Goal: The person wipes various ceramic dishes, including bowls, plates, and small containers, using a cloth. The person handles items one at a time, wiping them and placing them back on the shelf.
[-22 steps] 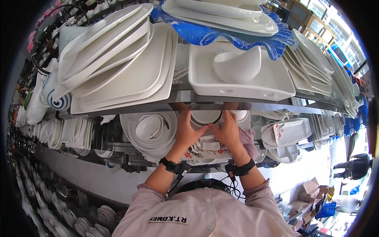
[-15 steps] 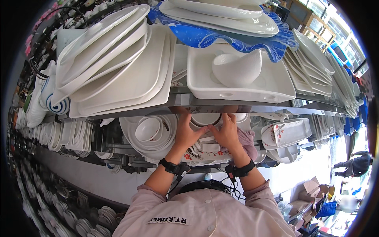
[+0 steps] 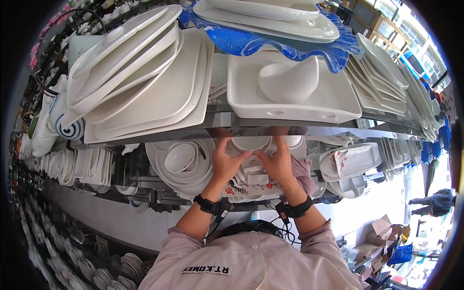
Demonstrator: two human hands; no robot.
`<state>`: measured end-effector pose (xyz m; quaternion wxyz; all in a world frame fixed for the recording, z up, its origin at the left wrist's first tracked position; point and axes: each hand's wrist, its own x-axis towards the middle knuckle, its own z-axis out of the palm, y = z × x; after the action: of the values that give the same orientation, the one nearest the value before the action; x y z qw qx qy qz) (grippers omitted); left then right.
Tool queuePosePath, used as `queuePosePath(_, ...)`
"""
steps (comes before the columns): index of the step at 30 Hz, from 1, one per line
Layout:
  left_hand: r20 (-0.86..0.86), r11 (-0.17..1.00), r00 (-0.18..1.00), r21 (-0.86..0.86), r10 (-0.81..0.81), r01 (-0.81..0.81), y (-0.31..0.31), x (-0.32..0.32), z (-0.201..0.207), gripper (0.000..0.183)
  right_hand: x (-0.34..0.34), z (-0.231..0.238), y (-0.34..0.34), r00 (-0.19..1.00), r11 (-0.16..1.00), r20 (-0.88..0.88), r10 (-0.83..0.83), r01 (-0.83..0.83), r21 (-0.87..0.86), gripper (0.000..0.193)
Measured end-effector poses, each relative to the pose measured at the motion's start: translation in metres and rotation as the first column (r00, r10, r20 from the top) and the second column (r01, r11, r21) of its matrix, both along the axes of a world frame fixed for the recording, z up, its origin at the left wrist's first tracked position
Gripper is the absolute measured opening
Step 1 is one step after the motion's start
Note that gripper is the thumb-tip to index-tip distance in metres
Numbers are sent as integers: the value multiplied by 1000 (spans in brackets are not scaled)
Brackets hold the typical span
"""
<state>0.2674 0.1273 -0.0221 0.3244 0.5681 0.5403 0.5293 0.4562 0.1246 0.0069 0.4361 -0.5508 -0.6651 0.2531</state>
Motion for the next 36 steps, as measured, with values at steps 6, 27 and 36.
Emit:
queuePosePath(6,340,982,922,101,-186,161,-18,4,15,65,-7,-9,-18,881,991,-468,65,-113,-76,82)
queuePosePath(27,461,970,864,218,-203,111,-90,16,19,64,25,2,-95,829,940,-479,289,-339,-20,90)
queuePosePath(36,552,930,751,163,-362,329,-142,19,28,80,29,15,-133,699,845,-643,314,-514,-146,67)
